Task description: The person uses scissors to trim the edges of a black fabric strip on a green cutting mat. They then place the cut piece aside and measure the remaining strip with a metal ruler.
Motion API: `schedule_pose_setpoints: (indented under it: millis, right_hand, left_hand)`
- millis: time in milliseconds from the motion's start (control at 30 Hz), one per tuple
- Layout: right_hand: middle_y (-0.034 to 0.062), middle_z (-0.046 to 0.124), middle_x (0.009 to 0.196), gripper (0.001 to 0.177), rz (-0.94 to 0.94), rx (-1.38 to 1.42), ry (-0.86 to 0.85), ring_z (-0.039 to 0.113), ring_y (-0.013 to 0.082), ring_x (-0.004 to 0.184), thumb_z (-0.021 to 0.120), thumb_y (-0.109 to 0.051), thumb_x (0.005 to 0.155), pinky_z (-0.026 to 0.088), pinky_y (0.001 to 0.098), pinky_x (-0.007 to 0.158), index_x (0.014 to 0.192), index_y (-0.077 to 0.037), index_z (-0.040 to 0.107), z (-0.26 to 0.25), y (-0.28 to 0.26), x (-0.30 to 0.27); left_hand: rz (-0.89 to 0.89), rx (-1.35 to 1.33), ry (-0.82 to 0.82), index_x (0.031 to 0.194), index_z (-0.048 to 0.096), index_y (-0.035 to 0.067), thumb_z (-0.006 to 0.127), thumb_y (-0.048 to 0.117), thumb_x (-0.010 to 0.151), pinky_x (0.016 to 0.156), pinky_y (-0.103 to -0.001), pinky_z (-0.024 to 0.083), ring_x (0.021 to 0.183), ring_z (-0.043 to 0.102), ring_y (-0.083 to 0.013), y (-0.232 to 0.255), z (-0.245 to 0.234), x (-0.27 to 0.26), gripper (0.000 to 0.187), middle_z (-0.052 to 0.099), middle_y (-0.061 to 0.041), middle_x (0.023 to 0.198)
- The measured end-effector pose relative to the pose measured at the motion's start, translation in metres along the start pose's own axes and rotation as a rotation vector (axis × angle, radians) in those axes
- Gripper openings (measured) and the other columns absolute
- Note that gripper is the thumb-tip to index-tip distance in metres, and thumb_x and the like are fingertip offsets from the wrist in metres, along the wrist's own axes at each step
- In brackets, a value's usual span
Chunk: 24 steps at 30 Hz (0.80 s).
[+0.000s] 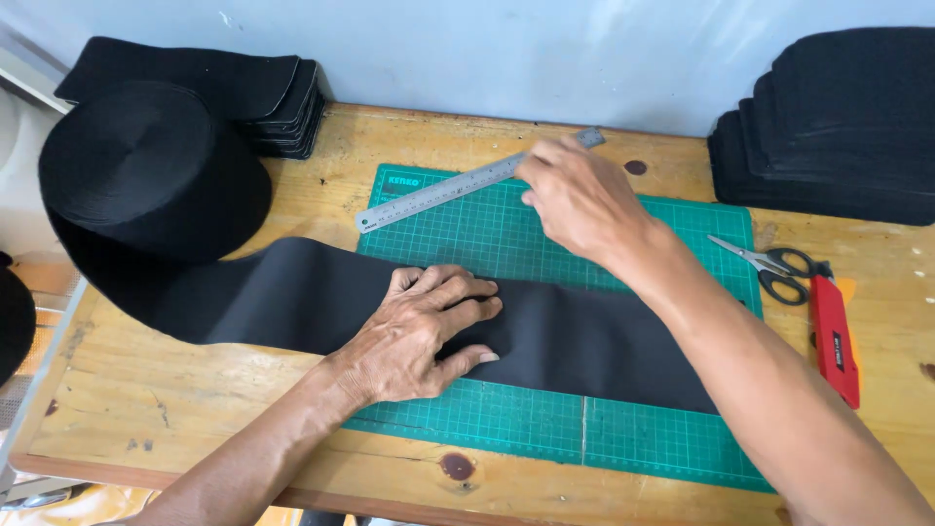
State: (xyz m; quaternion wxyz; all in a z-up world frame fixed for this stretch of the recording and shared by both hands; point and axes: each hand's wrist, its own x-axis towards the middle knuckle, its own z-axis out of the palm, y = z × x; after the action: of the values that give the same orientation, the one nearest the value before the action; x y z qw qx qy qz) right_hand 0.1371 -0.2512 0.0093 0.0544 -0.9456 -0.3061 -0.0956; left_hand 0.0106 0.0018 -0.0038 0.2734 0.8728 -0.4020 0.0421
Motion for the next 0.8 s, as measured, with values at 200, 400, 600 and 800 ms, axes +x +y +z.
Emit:
schedule_pose_setpoints:
  millis: [200, 400, 600, 800]
  right_hand:
    - [0.0118, 0.068, 0.108, 0.013, 0.013, 0.148, -0.217, 0.059, 0.0395, 0.109, 0.071, -0.012, 0.092, 0.055, 0.0517, 0.089, 0.105, -0.010, 0.069, 0.005, -0.007, 0.059]
    - [0.0117, 0.069, 0.115, 0.020, 0.010, 0.035, -0.401, 0.056, 0.0388, 0.116, 0.072, -0.024, 0.092, 0.042, 0.0592, 0.095, 0.110, -0.018, 0.065, 0.011, 0.007, 0.085]
    - [0.0076, 0.064, 0.082, 0.014, -0.018, 0.007, -0.267, 0.066, 0.0263, 0.077, 0.063, -0.010, 0.094, 0.057, 0.0442, 0.070, 0.080, -0.009, 0.064, -0.051, -0.042, 0.036]
    - [0.0135, 0.071, 0.060, 0.012, 0.485, 0.751, -0.230, 0.069, 0.0212, 0.040, 0.068, -0.010, 0.088, 0.054, 0.0301, 0.041, 0.094, 0.000, 0.066, -0.059, -0.099, -0.052]
  left_hand:
    - [0.000, -0.029, -0.015, 0.123, 0.066, 0.017, 0.066, 0.042, 0.096, 0.103, -0.045, 0.033, 0.135, 0.049, -0.0290, -0.004, 0.003, -0.001, 0.037, 0.060, -0.004, 0.133]
    - [-0.011, -0.062, 0.008, 0.119, 0.067, 0.015, 0.068, 0.037, 0.095, 0.103, -0.046, 0.033, 0.131, 0.050, -0.0297, -0.003, 0.002, 0.000, 0.033, 0.061, -0.005, 0.130]
    - [-0.015, -0.060, 0.017, 0.119, 0.067, 0.015, 0.069, 0.038, 0.094, 0.104, -0.045, 0.033, 0.132, 0.050, -0.0290, -0.004, 0.005, -0.001, 0.034, 0.061, -0.004, 0.131]
    - [-0.026, -0.074, 0.010, 0.113, 0.068, 0.015, 0.071, 0.036, 0.092, 0.103, -0.046, 0.034, 0.131, 0.051, -0.0287, 0.001, -0.002, 0.003, 0.029, 0.063, -0.003, 0.127]
